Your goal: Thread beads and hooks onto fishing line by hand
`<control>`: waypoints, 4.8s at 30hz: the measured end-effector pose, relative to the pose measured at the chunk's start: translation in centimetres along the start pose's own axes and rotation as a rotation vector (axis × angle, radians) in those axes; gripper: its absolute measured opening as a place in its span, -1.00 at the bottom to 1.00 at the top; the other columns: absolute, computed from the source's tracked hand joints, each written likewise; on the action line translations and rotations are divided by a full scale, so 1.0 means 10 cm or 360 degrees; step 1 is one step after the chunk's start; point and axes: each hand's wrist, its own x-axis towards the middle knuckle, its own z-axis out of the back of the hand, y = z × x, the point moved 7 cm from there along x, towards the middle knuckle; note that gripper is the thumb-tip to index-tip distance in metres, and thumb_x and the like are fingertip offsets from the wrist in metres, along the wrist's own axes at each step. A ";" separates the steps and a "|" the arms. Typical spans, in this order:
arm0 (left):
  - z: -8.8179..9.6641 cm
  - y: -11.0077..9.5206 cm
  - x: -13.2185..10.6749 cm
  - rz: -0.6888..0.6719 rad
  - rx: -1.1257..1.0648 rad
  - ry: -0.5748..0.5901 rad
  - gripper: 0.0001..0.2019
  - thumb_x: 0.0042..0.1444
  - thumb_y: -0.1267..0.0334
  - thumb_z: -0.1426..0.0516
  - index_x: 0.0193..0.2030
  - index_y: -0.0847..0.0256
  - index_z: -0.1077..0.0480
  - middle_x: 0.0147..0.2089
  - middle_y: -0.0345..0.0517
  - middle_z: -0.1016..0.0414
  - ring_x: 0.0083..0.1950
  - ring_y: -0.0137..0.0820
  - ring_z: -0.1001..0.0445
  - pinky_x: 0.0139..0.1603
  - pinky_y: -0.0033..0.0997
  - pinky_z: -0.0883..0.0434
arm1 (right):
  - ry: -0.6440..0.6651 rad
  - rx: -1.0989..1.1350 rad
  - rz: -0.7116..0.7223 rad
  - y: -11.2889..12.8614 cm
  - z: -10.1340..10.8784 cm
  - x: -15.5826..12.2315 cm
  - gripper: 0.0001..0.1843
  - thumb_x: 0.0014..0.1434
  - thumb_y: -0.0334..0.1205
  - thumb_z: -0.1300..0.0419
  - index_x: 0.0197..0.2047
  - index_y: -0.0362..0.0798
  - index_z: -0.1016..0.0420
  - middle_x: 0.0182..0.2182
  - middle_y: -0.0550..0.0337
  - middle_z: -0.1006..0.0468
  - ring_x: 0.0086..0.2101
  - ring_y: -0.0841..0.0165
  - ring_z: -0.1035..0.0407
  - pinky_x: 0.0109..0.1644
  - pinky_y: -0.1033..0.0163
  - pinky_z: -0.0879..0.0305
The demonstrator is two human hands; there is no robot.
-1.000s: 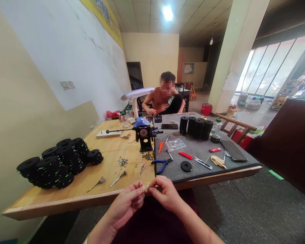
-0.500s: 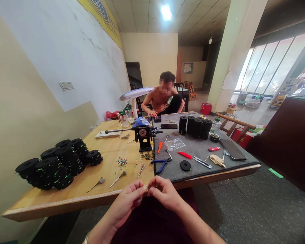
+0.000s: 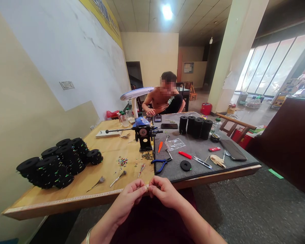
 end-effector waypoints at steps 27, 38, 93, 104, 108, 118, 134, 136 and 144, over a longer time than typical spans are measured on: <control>0.11 0.12 0.01 0.0115 -0.0351 0.0117 -0.67 -0.09 0.12 -0.30 -0.47 0.24 -0.23 -0.61 -0.45 -0.01 -0.59 -0.62 0.16 -0.56 -0.54 0.15 | 0.0134 0.0474 -0.0167 -0.28 -0.08 -0.12 -0.63 0.23 0.06 -0.06 -0.28 -0.10 -0.41 -0.50 0.20 -0.54 -0.45 0.39 -0.38 -0.24 0.27 -0.28; 0.12 -0.06 0.09 -0.0160 0.0442 0.0045 -0.68 -0.02 0.01 -0.16 -0.49 0.23 -0.25 -0.53 -0.32 -0.23 -0.47 -0.51 -0.13 -0.45 -0.51 -0.10 | 0.0127 -0.0014 -0.0083 -0.01 -0.12 0.13 -0.74 0.25 -0.08 -0.05 -0.11 -0.05 -0.40 -0.44 0.25 -0.51 -0.42 0.42 -0.35 -0.36 0.38 -0.22; 0.97 0.68 -0.42 -0.0922 0.2314 -0.0983 -0.53 0.19 0.38 0.01 0.26 0.29 -0.18 0.22 0.10 -0.38 -0.01 -0.21 -0.52 -0.09 -0.27 -0.50 | 0.0510 -0.1267 0.0061 -0.34 -0.80 0.68 -0.85 0.12 -0.31 -0.09 -0.36 -0.01 -0.50 -0.48 0.19 -0.58 -0.43 0.34 -0.44 -0.41 0.36 -0.05; 0.94 0.71 -0.46 -0.0827 0.2268 -0.1129 -0.45 0.16 0.41 0.02 0.32 0.20 -0.09 0.24 0.08 -0.34 -0.16 -0.22 -0.56 -0.17 -0.27 -0.48 | 0.0472 -0.1219 0.0046 -0.34 -0.79 0.69 -0.84 0.13 -0.31 -0.08 -0.35 -0.02 -0.50 -0.48 0.18 -0.58 -0.43 0.34 -0.43 -0.41 0.35 -0.06; 0.94 0.69 -0.45 -0.0754 0.2326 -0.1099 -0.48 0.14 0.43 0.02 0.28 0.22 -0.17 0.23 0.06 -0.35 -0.24 -0.24 -0.56 -0.22 -0.27 -0.49 | 0.0451 -0.1174 0.0045 -0.35 -0.78 0.68 -0.84 0.12 -0.32 -0.08 -0.37 -0.03 -0.49 -0.47 0.17 -0.58 -0.43 0.34 -0.42 -0.39 0.35 -0.08; 0.83 0.62 -0.33 -0.0400 0.2635 -0.1047 -0.58 0.12 0.46 -0.05 0.15 0.34 -0.36 0.18 0.17 -0.40 -0.32 -0.21 -0.57 -0.31 -0.24 -0.51 | 0.0364 -0.1169 -0.0017 -0.34 -0.54 0.60 -0.85 0.07 -0.40 -0.08 -0.41 -0.04 -0.46 -0.50 0.18 -0.54 -0.45 0.35 -0.38 -0.37 0.35 -0.11; 0.79 0.52 -0.33 -0.0189 0.2696 -0.0972 -0.57 0.13 0.44 -0.10 0.17 0.35 -0.34 0.20 0.19 -0.37 -0.33 -0.21 -0.59 -0.31 -0.23 -0.54 | 0.0241 -0.1275 -0.0134 -0.36 -0.43 0.44 -0.86 0.10 -0.43 -0.10 -0.40 -0.05 -0.45 -0.39 0.16 -0.50 -0.35 0.34 -0.41 -0.28 0.37 -0.19; 0.78 0.52 -0.33 -0.0185 0.2684 -0.0962 -0.57 0.13 0.44 -0.09 0.17 0.33 -0.34 0.20 0.19 -0.36 -0.32 -0.21 -0.59 -0.31 -0.23 -0.54 | 0.0248 -0.1298 -0.0162 -0.37 -0.43 0.45 -0.87 0.09 -0.43 -0.12 -0.40 -0.05 -0.46 -0.39 0.16 -0.50 -0.35 0.34 -0.41 -0.29 0.37 -0.18; 0.84 0.50 -0.34 -0.0220 0.2523 -0.0941 -0.59 0.17 0.41 -0.03 0.17 0.39 -0.34 0.20 0.18 -0.37 -0.23 -0.14 -0.60 -0.23 -0.18 -0.53 | 0.0284 -0.1318 -0.0179 -0.36 -0.41 0.48 -0.88 0.10 -0.40 -0.14 -0.38 -0.03 -0.48 -0.37 0.17 -0.51 -0.33 0.35 -0.41 -0.27 0.37 -0.19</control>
